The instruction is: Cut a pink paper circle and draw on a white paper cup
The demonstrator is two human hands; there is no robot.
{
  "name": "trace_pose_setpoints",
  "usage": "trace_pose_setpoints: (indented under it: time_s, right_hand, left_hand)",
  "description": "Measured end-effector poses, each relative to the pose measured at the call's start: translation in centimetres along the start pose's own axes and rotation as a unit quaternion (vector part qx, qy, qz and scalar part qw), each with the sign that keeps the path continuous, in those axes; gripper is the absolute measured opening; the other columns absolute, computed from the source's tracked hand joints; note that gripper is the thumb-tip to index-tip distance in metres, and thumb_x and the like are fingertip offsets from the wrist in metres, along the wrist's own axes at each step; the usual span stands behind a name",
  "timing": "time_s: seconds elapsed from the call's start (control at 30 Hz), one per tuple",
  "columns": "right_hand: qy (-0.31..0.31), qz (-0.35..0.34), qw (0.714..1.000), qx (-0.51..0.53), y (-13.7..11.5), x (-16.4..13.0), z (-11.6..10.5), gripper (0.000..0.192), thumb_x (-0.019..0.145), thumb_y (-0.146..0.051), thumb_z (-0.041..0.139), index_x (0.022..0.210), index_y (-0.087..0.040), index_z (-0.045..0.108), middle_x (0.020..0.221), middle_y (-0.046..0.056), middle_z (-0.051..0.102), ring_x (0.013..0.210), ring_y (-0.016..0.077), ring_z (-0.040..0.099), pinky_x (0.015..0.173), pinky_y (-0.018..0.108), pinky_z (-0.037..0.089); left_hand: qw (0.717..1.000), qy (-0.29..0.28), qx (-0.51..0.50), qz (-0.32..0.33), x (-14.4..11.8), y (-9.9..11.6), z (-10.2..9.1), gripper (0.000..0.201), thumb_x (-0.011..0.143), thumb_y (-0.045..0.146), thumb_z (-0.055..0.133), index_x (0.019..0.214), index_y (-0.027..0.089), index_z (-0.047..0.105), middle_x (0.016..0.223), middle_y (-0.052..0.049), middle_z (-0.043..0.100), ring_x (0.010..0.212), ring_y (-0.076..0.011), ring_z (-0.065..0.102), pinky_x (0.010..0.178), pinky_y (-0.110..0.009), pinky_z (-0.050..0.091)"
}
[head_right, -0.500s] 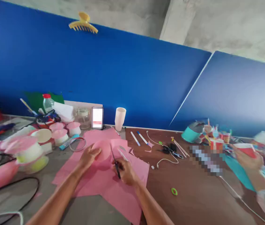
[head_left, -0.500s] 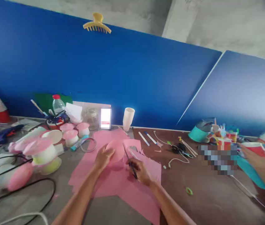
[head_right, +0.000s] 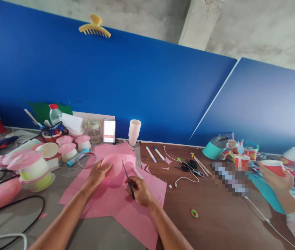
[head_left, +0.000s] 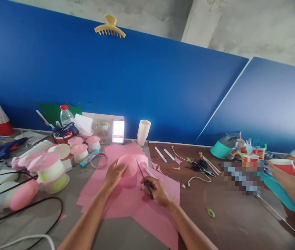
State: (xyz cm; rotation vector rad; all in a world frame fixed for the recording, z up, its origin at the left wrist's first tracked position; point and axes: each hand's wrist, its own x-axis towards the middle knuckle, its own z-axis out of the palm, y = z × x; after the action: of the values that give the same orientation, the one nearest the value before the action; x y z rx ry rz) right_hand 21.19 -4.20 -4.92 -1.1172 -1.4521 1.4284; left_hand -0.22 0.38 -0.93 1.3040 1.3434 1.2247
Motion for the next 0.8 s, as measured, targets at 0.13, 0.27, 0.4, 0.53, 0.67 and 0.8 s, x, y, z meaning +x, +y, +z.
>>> trace_pose_setpoints:
  time_s: [0.13, 0.27, 0.4, 0.53, 0.67, 0.8]
  right_hand:
    - [-0.021, 0.008, 1.000, 0.017, -1.2, -0.3, -0.1, 0.039, 0.071, -0.050, 0.078, 0.089, -0.018, 0.063, 0.055, -0.008, 0.046, 0.050, 0.0082, 0.038, 0.049, 0.022, 0.028]
    - [-0.030, 0.012, 0.999, 0.034, -2.3, -0.6, -0.1, 0.046, 0.070, -0.058, 0.077, 0.088, -0.019, 0.062, 0.054, -0.007, 0.050, 0.049, 0.0091, 0.042, 0.049, 0.024, 0.029]
    - [-0.036, 0.011, 0.999, 0.030, -2.5, -0.6, -0.1, 0.051, 0.068, -0.063, 0.077, 0.088, -0.018, 0.062, 0.058, -0.005, 0.055, 0.049, 0.0091, 0.045, 0.049, 0.023, 0.029]
    - [-0.029, 0.009, 0.999, 0.043, -2.5, -0.6, 0.0, 0.054, 0.067, -0.065, 0.078, 0.087, -0.018, 0.062, 0.057, -0.005, 0.054, 0.049, 0.0089, 0.044, 0.049, 0.024, 0.029]
    - [-0.024, 0.009, 0.999, 0.037, -2.6, -0.7, 0.0, 0.052, 0.069, -0.064, 0.078, 0.087, -0.018, 0.062, 0.058, -0.004, 0.055, 0.050, 0.0096, 0.046, 0.050, 0.024, 0.031]
    - [-0.018, 0.011, 0.999, 0.031, -2.5, -0.7, 0.0, 0.051, 0.070, -0.063, 0.078, 0.086, -0.017, 0.063, 0.057, -0.004, 0.056, 0.049, 0.0090, 0.046, 0.050, 0.023, 0.031]
  left_hand:
    - [1.000, -0.006, -0.008, 0.002, 0.0, -0.1, 0.0, 0.036, 0.076, 0.045, 0.065, 0.099, 0.017, 0.070, 0.091, -0.006, 0.078, 0.088, -0.0264, 0.072, 0.076, -0.033, 0.056]
    - [1.000, -0.010, -0.003, 0.008, -0.2, 0.0, 0.2, 0.036, 0.078, 0.043, 0.064, 0.101, 0.016, 0.070, 0.089, -0.006, 0.078, 0.088, -0.0266, 0.071, 0.077, -0.033, 0.056]
    - [1.000, -0.015, -0.003, 0.006, -0.3, 0.2, 0.3, 0.037, 0.078, 0.043, 0.063, 0.101, 0.015, 0.070, 0.091, -0.009, 0.078, 0.086, -0.0274, 0.071, 0.076, -0.036, 0.056]
    - [1.000, -0.012, 0.000, 0.007, -0.3, 0.2, 0.3, 0.039, 0.076, 0.045, 0.064, 0.101, 0.015, 0.070, 0.093, -0.009, 0.078, 0.089, -0.0282, 0.071, 0.076, -0.035, 0.056]
    - [1.000, -0.016, -0.003, 0.004, -0.4, 0.1, 0.6, 0.041, 0.077, 0.045, 0.062, 0.104, 0.015, 0.070, 0.095, -0.009, 0.078, 0.088, -0.0277, 0.072, 0.077, -0.034, 0.056]
    - [1.000, -0.017, 0.008, 0.005, -0.6, 0.3, 0.9, 0.040, 0.075, 0.044, 0.064, 0.101, 0.015, 0.071, 0.099, -0.011, 0.078, 0.091, -0.0292, 0.071, 0.080, -0.036, 0.055]
